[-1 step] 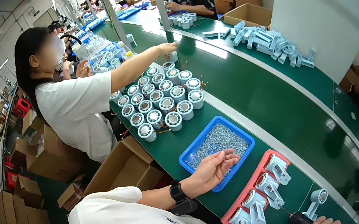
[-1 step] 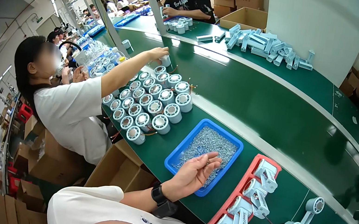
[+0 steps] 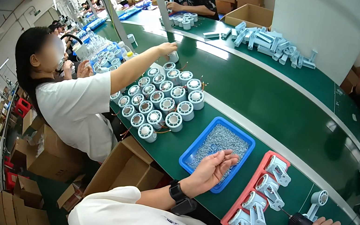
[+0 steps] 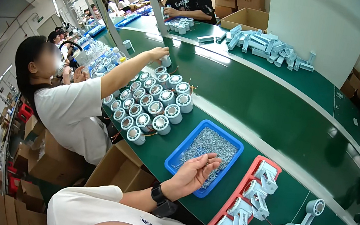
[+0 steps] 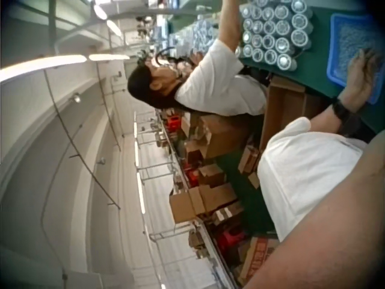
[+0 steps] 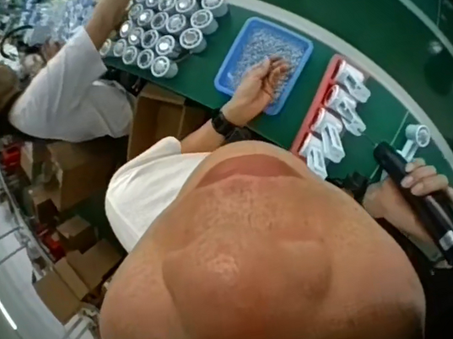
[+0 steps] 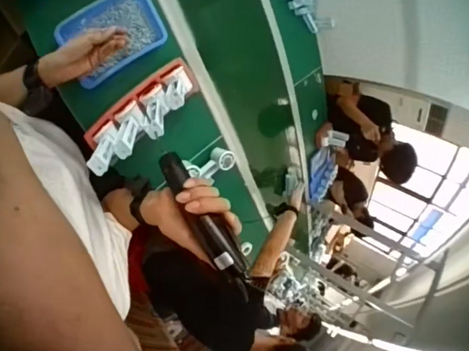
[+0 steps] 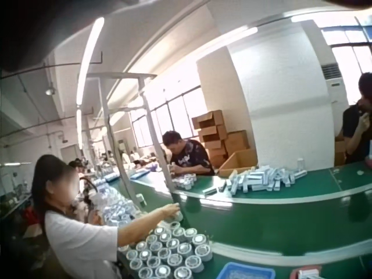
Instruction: Assembling plastic components for an electronic device by inserting internal parts and securing them with an electric screwdriver.
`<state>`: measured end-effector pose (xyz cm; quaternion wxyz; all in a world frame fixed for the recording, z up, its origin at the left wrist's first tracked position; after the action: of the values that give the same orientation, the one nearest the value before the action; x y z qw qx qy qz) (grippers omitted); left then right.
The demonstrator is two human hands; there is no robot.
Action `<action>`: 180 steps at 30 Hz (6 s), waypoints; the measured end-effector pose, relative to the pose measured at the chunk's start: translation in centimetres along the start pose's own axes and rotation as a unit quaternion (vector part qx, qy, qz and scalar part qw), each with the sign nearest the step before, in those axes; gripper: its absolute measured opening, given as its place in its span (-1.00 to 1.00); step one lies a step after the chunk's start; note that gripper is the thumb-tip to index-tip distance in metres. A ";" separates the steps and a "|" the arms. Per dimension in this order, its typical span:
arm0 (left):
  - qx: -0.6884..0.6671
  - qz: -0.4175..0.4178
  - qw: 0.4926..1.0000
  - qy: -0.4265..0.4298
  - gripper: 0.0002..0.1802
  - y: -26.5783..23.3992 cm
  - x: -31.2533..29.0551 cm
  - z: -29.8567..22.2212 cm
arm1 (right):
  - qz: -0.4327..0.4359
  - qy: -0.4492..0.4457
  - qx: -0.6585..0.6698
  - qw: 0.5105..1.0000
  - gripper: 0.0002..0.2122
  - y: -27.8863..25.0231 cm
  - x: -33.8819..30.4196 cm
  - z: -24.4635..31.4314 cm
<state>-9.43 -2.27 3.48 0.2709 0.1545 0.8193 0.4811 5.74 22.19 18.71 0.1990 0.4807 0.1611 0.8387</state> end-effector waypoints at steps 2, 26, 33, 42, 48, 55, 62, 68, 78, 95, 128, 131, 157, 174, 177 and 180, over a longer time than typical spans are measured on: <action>0.006 -0.007 1.000 0.010 -0.65 -0.7 0.3 -0.1 | -0.004 0.013 0.007 1.000 -0.42 -0.6 -0.2 -0.2; 0.338 0.507 0.772 0.182 -0.65 22.1 -4.8 -0.4 | 0.088 0.140 -0.015 0.986 -0.51 1.3 0.9 -1.9; 0.224 0.634 0.734 0.097 -0.64 25.4 -2.2 3.2 | 0.057 0.050 0.033 0.997 -0.53 0.0 0.3 -0.9; 0.276 0.531 0.796 0.092 -0.63 21.8 -3.1 -0.7 | 0.194 0.192 -0.043 0.961 -0.53 -2.0 1.9 0.5; 0.245 0.557 0.794 0.004 -0.62 22.3 -2.8 0.4 | -0.012 0.126 -0.009 0.992 -0.52 1.4 0.9 -0.6; 0.212 0.613 0.757 -0.079 -0.61 24.3 -2.4 1.9 | 0.131 0.087 0.001 0.987 -0.46 -0.2 0.6 0.2; 0.243 0.553 0.793 -0.081 -0.60 22.6 -2.9 -1.9 | 0.175 0.157 0.003 0.972 -0.43 -1.3 1.5 0.3; 0.242 0.447 0.855 -0.108 -0.59 19.8 -5.3 -4.7 | 0.171 0.188 0.013 0.967 -0.40 0.1 0.3 1.2; -0.022 0.075 0.983 -0.165 -0.71 2.6 0.4 2.7 | 0.045 0.078 0.017 0.996 -0.39 -0.1 0.1 0.1; 0.116 0.117 0.973 -0.163 -0.78 1.7 1.5 6.8 | 0.041 0.026 0.127 0.991 -0.35 -1.3 -0.2 -0.4; 0.096 0.035 0.985 -0.136 -0.57 2.1 -1.6 4.4 | 0.250 0.081 -0.020 0.965 -0.22 -1.1 0.6 -0.7; 0.049 0.005 0.991 -0.125 -0.57 2.2 -1.8 4.5 | 0.260 0.090 -0.020 0.961 -0.20 -1.0 0.8 -0.6; 0.144 0.058 0.977 -0.146 -0.74 1.9 2.5 7.1 | 0.386 0.136 -0.043 0.911 -0.39 0.7 2.9 -3.2; 0.099 0.101 0.981 -0.136 -0.69 1.6 2.2 7.9 | 0.130 0.080 0.068 0.986 -0.36 -1.3 -0.4 0.6; 0.095 0.106 0.978 -0.150 -0.70 1.5 2.3 7.8 | 0.121 0.089 0.085 0.985 -0.36 -1.3 -0.5 -0.1; 0.092 0.107 0.976 -0.164 -0.71 1.5 2.5 7.7 | 0.091 0.097 0.071 0.989 -0.41 -1.1 -0.5 -0.4</action>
<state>-6.90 5.16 1.09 0.3329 0.3425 0.7832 0.3981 5.86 22.89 17.64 0.0709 0.4222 0.1944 0.8826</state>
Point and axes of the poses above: each hand's wrist, its own x-axis towards the middle knuckle, its own y-axis out of the palm, z = x × y, the point moved 2 cm from there along x, towards the middle knuckle, and after that the axes turned 9 degrees about z, right-handed, at the moved point
